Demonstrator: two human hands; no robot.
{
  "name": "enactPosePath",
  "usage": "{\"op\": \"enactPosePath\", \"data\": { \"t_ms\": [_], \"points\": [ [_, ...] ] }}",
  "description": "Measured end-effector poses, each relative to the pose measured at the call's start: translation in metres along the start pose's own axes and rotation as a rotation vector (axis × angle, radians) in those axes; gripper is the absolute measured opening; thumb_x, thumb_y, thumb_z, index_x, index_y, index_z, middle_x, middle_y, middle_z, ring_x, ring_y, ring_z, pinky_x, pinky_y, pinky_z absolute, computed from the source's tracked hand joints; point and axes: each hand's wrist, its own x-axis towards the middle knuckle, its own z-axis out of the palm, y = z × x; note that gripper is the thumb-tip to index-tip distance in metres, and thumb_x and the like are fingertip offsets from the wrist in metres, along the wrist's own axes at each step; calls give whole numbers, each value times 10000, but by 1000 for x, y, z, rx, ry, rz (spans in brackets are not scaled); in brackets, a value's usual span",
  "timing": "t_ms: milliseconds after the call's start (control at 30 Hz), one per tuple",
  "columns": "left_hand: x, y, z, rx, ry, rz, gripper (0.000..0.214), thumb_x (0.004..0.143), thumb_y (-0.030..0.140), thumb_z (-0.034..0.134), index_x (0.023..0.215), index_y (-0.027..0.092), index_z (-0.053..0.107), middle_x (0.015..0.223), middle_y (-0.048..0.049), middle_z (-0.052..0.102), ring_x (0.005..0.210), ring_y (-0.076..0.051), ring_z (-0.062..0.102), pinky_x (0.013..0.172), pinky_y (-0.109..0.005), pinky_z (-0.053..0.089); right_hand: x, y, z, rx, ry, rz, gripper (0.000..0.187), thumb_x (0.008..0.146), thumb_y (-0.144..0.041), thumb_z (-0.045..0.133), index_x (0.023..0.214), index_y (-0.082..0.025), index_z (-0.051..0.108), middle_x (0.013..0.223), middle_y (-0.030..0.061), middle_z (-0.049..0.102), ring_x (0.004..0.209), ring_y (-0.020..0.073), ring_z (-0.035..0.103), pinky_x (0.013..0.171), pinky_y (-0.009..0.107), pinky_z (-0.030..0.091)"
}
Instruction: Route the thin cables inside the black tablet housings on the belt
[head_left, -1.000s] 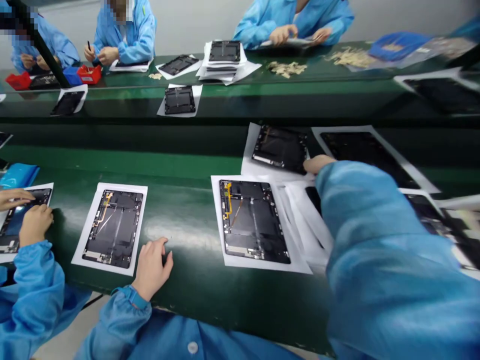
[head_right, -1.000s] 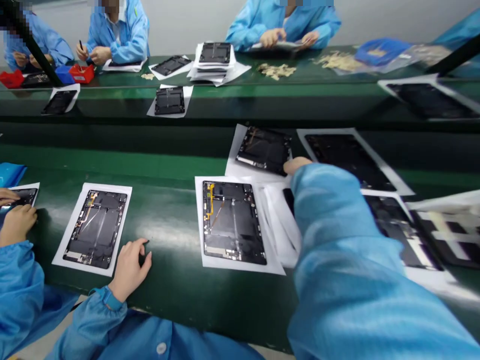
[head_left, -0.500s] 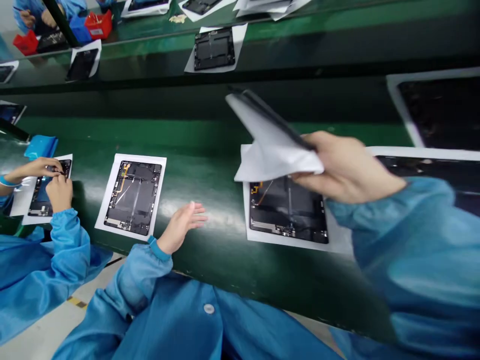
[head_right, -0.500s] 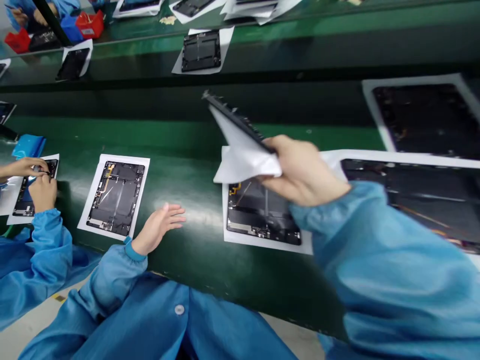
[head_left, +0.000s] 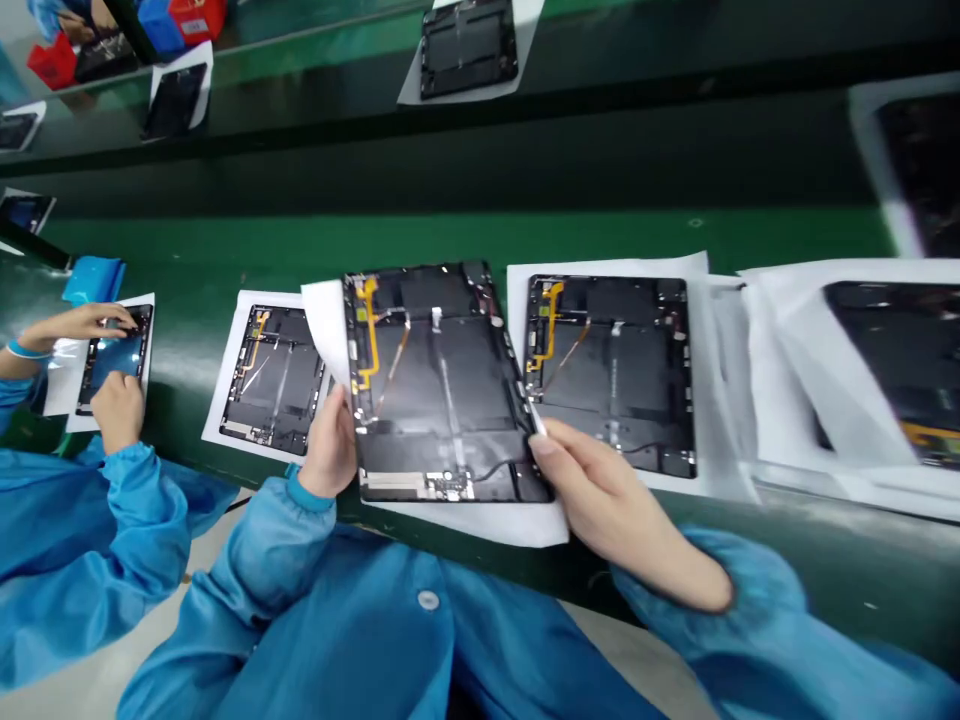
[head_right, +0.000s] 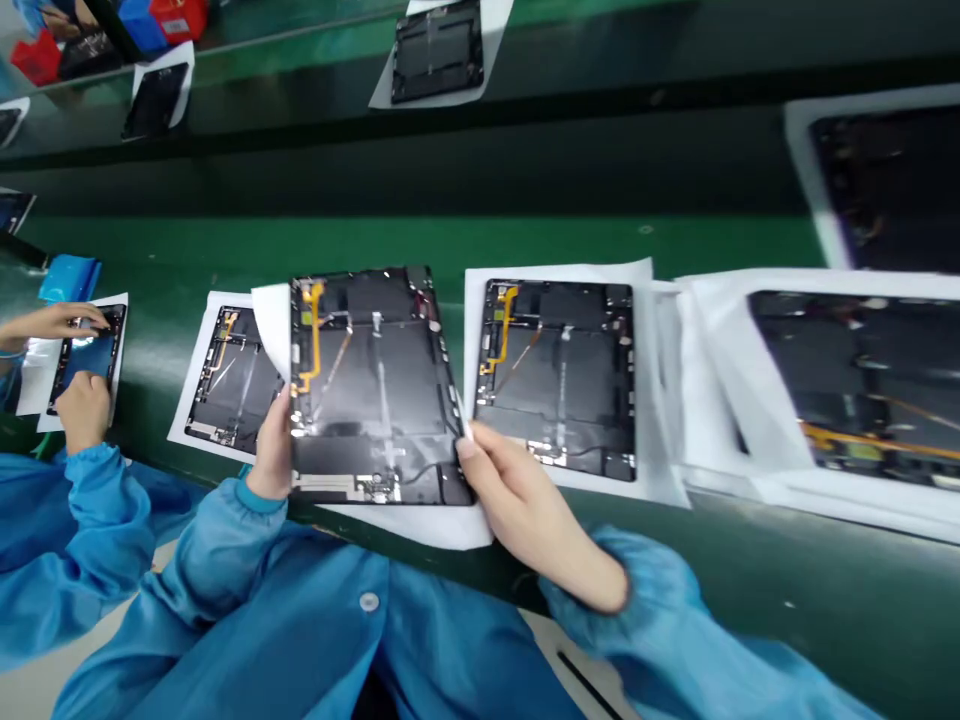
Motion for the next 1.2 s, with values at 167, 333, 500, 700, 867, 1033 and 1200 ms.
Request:
{"op": "enactPosePath", "data": {
  "t_ms": [167, 333, 500, 700, 867, 1033, 1200],
  "points": [
    [-20, -9, -25, 281, -64, 46, 479, 859, 594, 690, 1058, 160, 712, 989, -76, 773, 976, -268, 710, 900, -382, 562, -44, 37, 10, -88, -89, 103, 382, 1007, -507, 416, 747, -261, 550, 629, 11, 611, 568, 197, 592, 546, 301, 508],
    [-25, -4, -33, 683, -256, 143, 273, 930, 370, 595, 1084, 159, 675, 1077, -95, 759, 1045, -269, 690, 958, -394, 532, -82, 43, 20, -211, -137, 135, 336, 1029, -435, 409, 1042, -234, 679, 711, 29, 717, 592, 226, 702, 568, 313, 547],
    [-30, 13, -25, 1099, -190, 114, 352, 918, 356, 626, 1206, 154, 609, 866, -61, 712, 797, -245, 701, 791, -372, 551, -103, 45, 24, -485, -47, 53, 576, 1032, -442, 438, 1504, -115, 480, 618, -15, 638, 439, 205, 620, 428, 299, 449],
    [-19, 34, 5, 1478, 163, 373, 419, 968, 324, 572, 1352, 162, 528, 1208, -134, 660, 1053, -257, 704, 812, -325, 547, -88, 45, 12, -643, 63, -110, 487, 1051, -441, 484, 1411, -127, 576, 579, -43, 588, 432, 149, 567, 458, 277, 394],
    [-3, 40, 33, 1694, -9, 247, 246, 998, 347, 532, 1121, 151, 616, 1091, -151, 691, 986, -295, 725, 805, -358, 547, -63, 40, 11, -669, 28, -179, 378, 1047, -400, 483, 1286, -183, 681, 603, -18, 634, 511, 161, 617, 503, 294, 379],
    [-2, 38, 44, 1784, 4, 203, 259, 1005, 287, 480, 1152, 102, 587, 1065, -205, 697, 1025, -338, 729, 819, -371, 545, -40, 33, 15, -695, -61, -211, 369, 1029, -391, 470, 1239, -216, 718, 670, 24, 700, 582, 170, 644, 526, 293, 361],
    [1, 41, 52, 1816, 42, 151, 305, 988, 323, 522, 1170, 82, 567, 1082, -225, 700, 1042, -336, 741, 839, -353, 554, -17, 23, 26, -733, -109, -369, 355, 1039, -317, 449, 1223, -193, 726, 763, 56, 746, 655, 171, 686, 546, 290, 369]
  ]
}}
